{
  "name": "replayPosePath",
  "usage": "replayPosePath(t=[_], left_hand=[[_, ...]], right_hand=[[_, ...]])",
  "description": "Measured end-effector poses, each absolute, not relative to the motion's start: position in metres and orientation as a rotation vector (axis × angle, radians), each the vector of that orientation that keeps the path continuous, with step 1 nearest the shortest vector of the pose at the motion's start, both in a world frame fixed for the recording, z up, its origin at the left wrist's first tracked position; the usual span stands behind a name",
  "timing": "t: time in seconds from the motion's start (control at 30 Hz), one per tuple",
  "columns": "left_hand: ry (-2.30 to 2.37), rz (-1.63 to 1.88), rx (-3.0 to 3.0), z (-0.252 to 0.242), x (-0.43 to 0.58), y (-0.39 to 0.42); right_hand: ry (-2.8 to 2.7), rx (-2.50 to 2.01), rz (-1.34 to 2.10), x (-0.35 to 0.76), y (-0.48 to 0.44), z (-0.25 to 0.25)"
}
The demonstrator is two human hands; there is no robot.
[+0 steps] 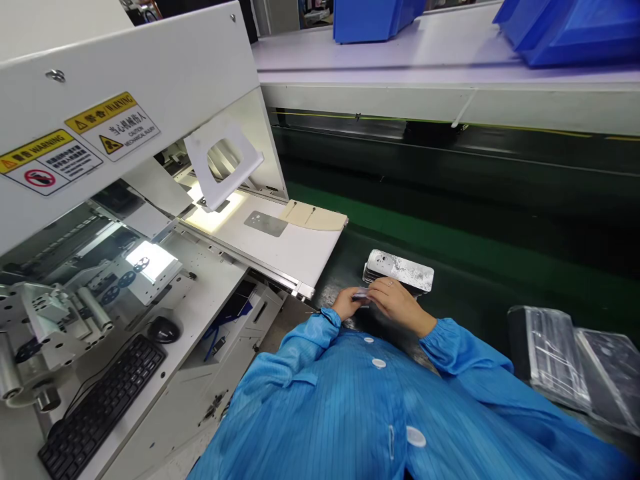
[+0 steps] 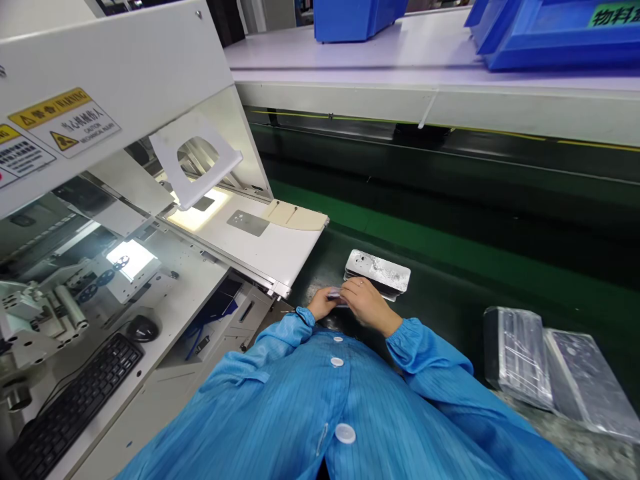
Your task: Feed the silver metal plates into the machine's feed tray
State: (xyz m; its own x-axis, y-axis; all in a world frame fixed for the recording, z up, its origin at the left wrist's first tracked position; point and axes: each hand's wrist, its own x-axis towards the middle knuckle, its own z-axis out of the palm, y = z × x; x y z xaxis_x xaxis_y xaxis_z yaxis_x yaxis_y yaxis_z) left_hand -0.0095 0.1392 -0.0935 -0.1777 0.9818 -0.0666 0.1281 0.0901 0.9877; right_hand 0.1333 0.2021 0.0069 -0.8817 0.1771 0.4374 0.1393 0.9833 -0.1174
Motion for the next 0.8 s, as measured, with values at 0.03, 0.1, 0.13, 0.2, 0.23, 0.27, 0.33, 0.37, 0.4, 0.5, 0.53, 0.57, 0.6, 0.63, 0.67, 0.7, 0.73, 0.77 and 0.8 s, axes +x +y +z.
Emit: replayPosePath(t=[0.03, 0.1, 0.13, 0.2, 0.23, 0.27, 0.33, 0.37, 0.4, 0.5, 0.53, 0.57, 0.6, 0.63, 0.67, 0.7, 0.73, 0.77, 0.8], left_hand=[[1.472, 1.212, 1.164, -0.094, -0.009, 0.140], [1.472, 1.218, 1.166, -0.094, -0.010, 0.140], [1.475, 1.220, 1.166, -0.094, -0.010, 0.140], [1.482, 1.223, 1.167, -0.094, -0.010, 0.140], [1.483, 1.222, 1.168, -0.093, -0.010, 0.140], [1.482, 1.222, 1.169, -0.093, -0.010, 0.140], [1.477, 1.221, 1.172, -0.092, -0.010, 0.140], [1.474, 1.219, 1.173, -0.092, -0.011, 0.140], [1.471, 1.217, 1.172, -0.091, -0.011, 0.139], [1.457, 1.213, 1.172, -0.089, -0.012, 0.139], [1.451, 1.214, 1.172, -0.088, -0.013, 0.138], [1.442, 1.218, 1.172, -0.088, -0.013, 0.138], [1.433, 1.223, 1.174, -0.087, -0.013, 0.138], [1.424, 1.226, 1.175, -0.087, -0.014, 0.139], [1.417, 1.229, 1.175, -0.087, -0.014, 0.139], [1.412, 1.231, 1.174, -0.087, -0.014, 0.139], [1.410, 1.234, 1.172, -0.087, -0.014, 0.140], [1.409, 1.237, 1.168, -0.087, -0.014, 0.140], [1.407, 1.240, 1.164, -0.087, -0.014, 0.140]], right_hand=[[-2.670, -0.217, 0.101, 0.132, 0.203, 0.006], [-2.668, -0.214, 0.097, 0.131, 0.204, 0.003], [-2.665, -0.216, 0.101, 0.130, 0.205, 0.002], [-2.659, -0.214, 0.112, 0.129, 0.206, 0.001], [-2.652, -0.209, 0.119, 0.128, 0.206, 0.001], [-2.642, -0.201, 0.125, 0.127, 0.206, 0.001], [-2.617, -0.195, 0.138, 0.126, 0.206, 0.001], [-2.604, -0.204, 0.142, 0.126, 0.206, 0.002], [-2.592, -0.218, 0.142, 0.126, 0.205, 0.003], [-2.547, -0.265, 0.103, 0.128, 0.202, 0.007], [-2.529, -0.263, 0.078, 0.130, 0.201, 0.009], [-2.514, -0.249, 0.051, 0.131, 0.201, 0.011], [-2.498, -0.227, 0.031, 0.132, 0.200, 0.012], [-2.483, -0.216, 0.021, 0.132, 0.200, 0.013], [-2.464, -0.216, 0.017, 0.133, 0.199, 0.013], [-2.443, -0.222, 0.014, 0.133, 0.199, 0.013], [-2.426, -0.232, 0.013, 0.133, 0.199, 0.013], [-2.415, -0.245, 0.015, 0.132, 0.199, 0.013], [-2.410, -0.257, 0.018, 0.132, 0.199, 0.013]])
